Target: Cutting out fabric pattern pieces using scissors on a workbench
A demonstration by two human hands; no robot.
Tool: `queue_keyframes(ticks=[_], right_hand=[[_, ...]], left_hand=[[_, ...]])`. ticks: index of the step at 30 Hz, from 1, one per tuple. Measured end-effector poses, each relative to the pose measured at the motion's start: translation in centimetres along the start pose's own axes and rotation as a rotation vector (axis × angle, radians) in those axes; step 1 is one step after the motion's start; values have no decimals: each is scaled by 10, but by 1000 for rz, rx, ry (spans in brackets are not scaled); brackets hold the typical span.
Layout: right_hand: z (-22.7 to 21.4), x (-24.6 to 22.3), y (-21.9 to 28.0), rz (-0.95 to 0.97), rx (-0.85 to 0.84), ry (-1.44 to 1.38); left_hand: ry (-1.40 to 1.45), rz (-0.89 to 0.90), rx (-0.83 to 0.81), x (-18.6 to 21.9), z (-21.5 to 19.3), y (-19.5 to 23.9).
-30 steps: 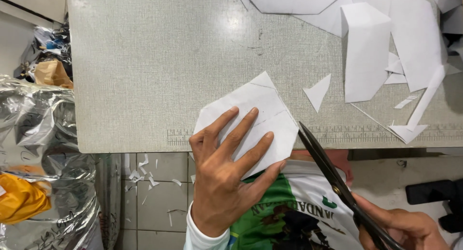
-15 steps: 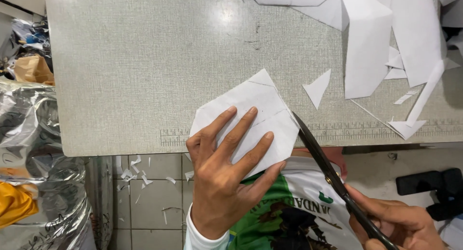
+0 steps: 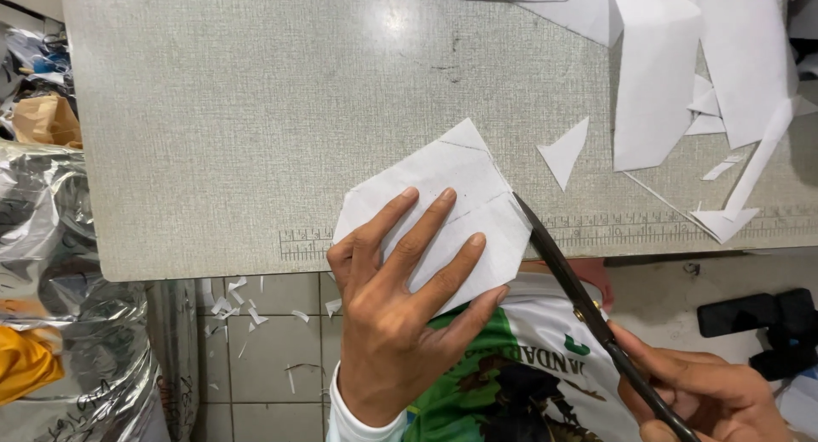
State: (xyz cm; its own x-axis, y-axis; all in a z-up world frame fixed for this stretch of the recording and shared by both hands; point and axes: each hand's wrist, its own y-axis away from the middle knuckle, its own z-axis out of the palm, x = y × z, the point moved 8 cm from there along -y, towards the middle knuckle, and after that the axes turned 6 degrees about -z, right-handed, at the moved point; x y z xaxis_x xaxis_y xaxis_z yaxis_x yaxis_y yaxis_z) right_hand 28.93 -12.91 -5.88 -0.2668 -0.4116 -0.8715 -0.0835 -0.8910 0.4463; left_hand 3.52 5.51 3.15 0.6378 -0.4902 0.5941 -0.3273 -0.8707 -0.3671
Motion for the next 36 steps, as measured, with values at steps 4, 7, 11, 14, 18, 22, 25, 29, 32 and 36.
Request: queue_keyframes(ticks=[4, 7, 11, 14, 18, 22, 25, 29, 32, 36], right_hand=[[-8, 4, 11, 74, 166, 112], [-14, 4, 13, 85, 214, 375], [-14, 7, 9, 56, -46, 219], [-45, 22, 11, 183, -80, 384], [-43, 38, 16, 286, -303, 210], [-50, 43, 16, 310, -506, 306], [-38, 20, 17, 101, -261, 510], [-27, 20, 19, 150, -284, 273], [-35, 20, 20, 252, -115, 480], [-48, 26, 19, 281, -187, 508]], left_hand=[[-2, -5, 0, 0, 0, 0], [6, -13, -6, -1, 1, 0], [6, -16, -4, -1, 1, 1], [7, -18, -14, 0, 2, 1], [3, -31, -29, 0, 3, 2], [-9, -38, -32, -1, 3, 3], [-2, -36, -32, 0, 3, 3], [8, -34, -34, 1, 3, 3], [5, -30, -29, 0, 3, 3], [11, -31, -42, 1, 3, 3]])
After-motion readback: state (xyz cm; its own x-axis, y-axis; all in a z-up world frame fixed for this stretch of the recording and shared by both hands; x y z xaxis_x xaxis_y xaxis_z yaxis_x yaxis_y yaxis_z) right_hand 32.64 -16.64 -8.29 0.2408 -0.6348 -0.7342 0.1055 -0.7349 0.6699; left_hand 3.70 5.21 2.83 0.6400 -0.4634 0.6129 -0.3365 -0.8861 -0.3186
